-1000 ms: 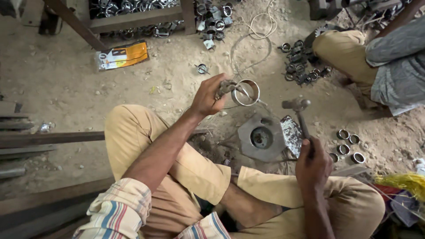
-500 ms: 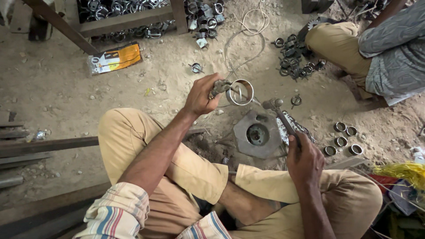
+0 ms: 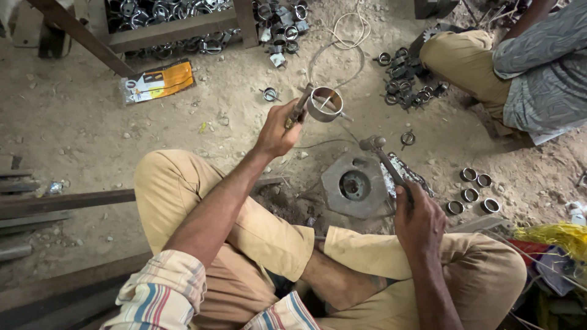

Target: The person sits on the floor and uses a hammer to strike a metal ring held by pliers on a metal anvil. The person repeatedly adjusts the ring's position and hammers it to shape the metal.

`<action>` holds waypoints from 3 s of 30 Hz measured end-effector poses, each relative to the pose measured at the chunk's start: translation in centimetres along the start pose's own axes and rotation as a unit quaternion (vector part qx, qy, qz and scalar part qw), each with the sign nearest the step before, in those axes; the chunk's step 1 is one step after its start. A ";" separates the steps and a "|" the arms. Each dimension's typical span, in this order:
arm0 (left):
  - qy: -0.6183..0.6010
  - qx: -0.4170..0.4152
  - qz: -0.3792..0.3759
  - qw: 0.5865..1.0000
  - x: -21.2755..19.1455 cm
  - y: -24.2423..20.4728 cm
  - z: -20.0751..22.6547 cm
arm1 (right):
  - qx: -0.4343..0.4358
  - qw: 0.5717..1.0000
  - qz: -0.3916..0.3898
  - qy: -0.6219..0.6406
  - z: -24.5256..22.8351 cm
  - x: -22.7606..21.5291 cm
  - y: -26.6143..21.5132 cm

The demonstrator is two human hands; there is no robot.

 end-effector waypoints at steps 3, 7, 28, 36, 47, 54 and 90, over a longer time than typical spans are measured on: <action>0.004 0.029 -0.007 1.000 0.0 0.0 -0.5 | -0.004 1.000 0.011 0.001 -0.4 -0.3 0.0; -0.144 -0.213 -0.083 0.963 2.1 -0.7 -4.0 | -0.004 1.000 0.017 0.001 -0.5 -0.5 0.0; -0.121 -0.521 -0.406 0.741 6.0 -7.6 -8.4 | -0.047 0.997 -0.063 0.003 -0.7 0.4 -0.2; -0.127 -0.519 -0.417 0.735 6.2 -8.6 -11.0 | -0.084 0.993 -0.080 0.015 -2.0 0.6 -0.4; -0.259 -0.562 -0.454 0.641 7.9 -10.8 -12.9 | -0.100 0.987 -0.120 -0.025 -3.1 1.8 -1.0; -0.210 -0.557 -0.452 0.665 7.5 -10.3 -13.2 | -0.087 0.990 -0.105 -0.027 -3.0 2.0 -0.8; -0.197 -0.569 -0.440 0.667 7.6 -10.4 -13.0 | -0.082 0.991 -0.093 0.045 -2.7 1.9 -0.5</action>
Point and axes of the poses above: each hand's wrist, its own y-axis towards the middle knuckle, its own x-axis out of the palm, z = x × y, the point moved 6 cm from there along y, towards the middle knuckle, and after that the axes turned 3 degrees about -y, right-handed, at the moved point
